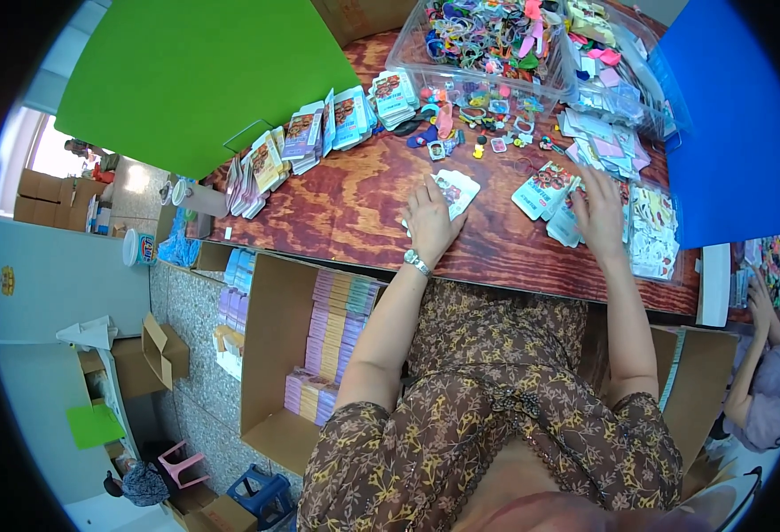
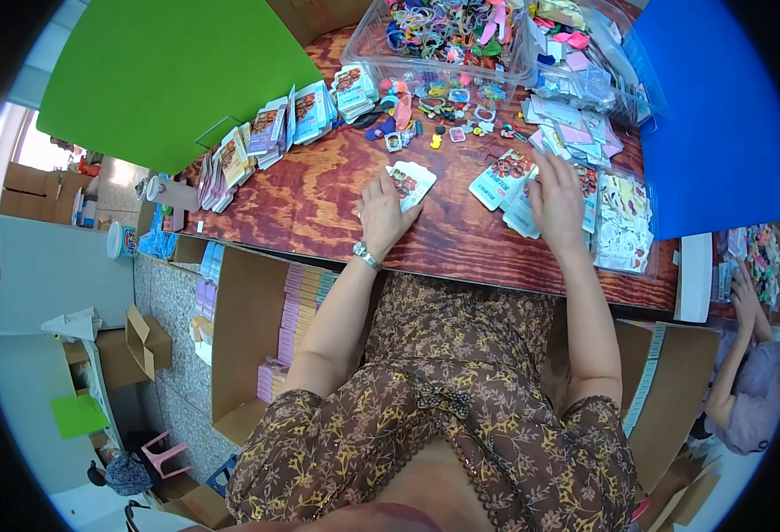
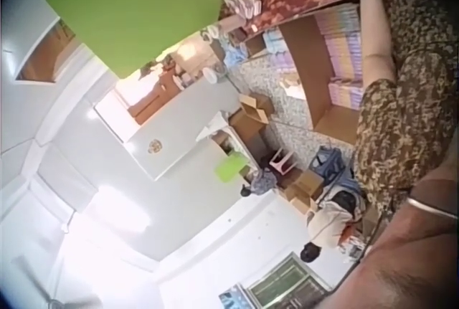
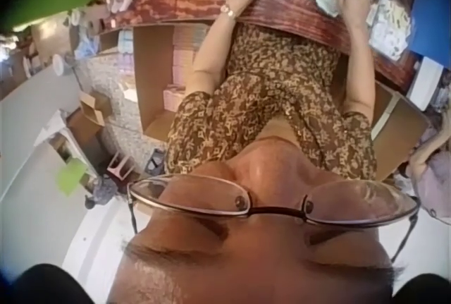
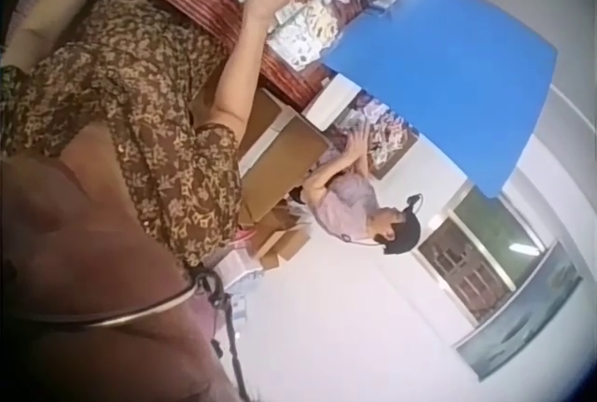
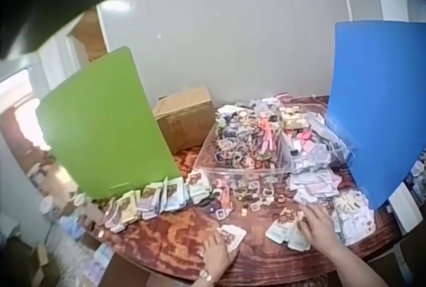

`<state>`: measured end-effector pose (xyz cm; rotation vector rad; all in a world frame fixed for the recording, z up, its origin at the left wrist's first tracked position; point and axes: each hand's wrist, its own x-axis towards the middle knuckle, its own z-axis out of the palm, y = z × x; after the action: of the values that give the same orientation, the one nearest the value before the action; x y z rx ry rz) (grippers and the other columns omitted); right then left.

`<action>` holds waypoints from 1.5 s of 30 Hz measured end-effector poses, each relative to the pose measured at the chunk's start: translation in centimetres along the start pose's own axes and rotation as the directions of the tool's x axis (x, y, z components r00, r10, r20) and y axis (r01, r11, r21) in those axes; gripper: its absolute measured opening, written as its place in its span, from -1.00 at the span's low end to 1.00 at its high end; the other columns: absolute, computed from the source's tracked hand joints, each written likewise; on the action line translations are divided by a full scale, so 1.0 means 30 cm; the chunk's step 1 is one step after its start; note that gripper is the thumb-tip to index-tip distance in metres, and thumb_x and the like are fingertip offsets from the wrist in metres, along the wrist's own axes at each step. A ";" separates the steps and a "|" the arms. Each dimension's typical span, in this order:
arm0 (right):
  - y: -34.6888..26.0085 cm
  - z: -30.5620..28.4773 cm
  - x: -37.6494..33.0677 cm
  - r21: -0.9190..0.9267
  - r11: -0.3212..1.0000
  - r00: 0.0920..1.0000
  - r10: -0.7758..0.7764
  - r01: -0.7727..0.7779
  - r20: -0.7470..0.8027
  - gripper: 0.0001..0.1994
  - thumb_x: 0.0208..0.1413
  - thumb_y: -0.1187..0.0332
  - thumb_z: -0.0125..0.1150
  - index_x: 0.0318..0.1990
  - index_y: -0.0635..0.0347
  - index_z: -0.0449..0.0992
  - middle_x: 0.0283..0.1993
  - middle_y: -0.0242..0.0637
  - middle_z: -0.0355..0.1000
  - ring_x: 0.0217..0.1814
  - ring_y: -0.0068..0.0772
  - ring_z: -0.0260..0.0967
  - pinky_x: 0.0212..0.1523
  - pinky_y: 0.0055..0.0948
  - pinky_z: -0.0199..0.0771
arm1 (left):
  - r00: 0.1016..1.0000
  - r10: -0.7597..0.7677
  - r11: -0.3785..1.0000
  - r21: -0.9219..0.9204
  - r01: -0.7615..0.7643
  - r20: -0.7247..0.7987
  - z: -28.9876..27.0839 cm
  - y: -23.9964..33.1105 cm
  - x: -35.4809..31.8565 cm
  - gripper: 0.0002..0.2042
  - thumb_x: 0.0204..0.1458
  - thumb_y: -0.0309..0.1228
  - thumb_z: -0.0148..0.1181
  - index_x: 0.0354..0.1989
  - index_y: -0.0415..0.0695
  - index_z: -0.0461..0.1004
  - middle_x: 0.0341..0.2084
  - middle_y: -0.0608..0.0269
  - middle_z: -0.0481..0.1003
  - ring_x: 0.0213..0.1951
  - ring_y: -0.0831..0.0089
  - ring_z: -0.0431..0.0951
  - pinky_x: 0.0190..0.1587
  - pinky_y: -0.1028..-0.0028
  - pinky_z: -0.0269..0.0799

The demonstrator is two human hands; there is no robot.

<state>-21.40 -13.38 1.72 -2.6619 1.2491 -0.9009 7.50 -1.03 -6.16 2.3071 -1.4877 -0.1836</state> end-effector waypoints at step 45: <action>-0.382 -0.005 0.019 0.580 0.799 0.980 0.058 -0.159 0.189 -0.81 0.22 0.46 0.27 -0.05 0.27 0.59 -0.25 -0.25 0.51 -0.16 -0.37 0.59 -0.21 -0.40 0.61 | 0.761 0.407 0.808 -0.188 -0.558 -0.505 -0.162 0.246 -0.165 -0.11 -0.24 -0.46 0.47 0.32 -0.44 0.14 0.11 -0.23 0.38 0.10 -0.16 0.43 0.16 0.04 0.36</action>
<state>-13.37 -6.12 5.48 -2.0910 0.8784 -0.8571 0.63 1.96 0.68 1.4911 -1.6048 0.2185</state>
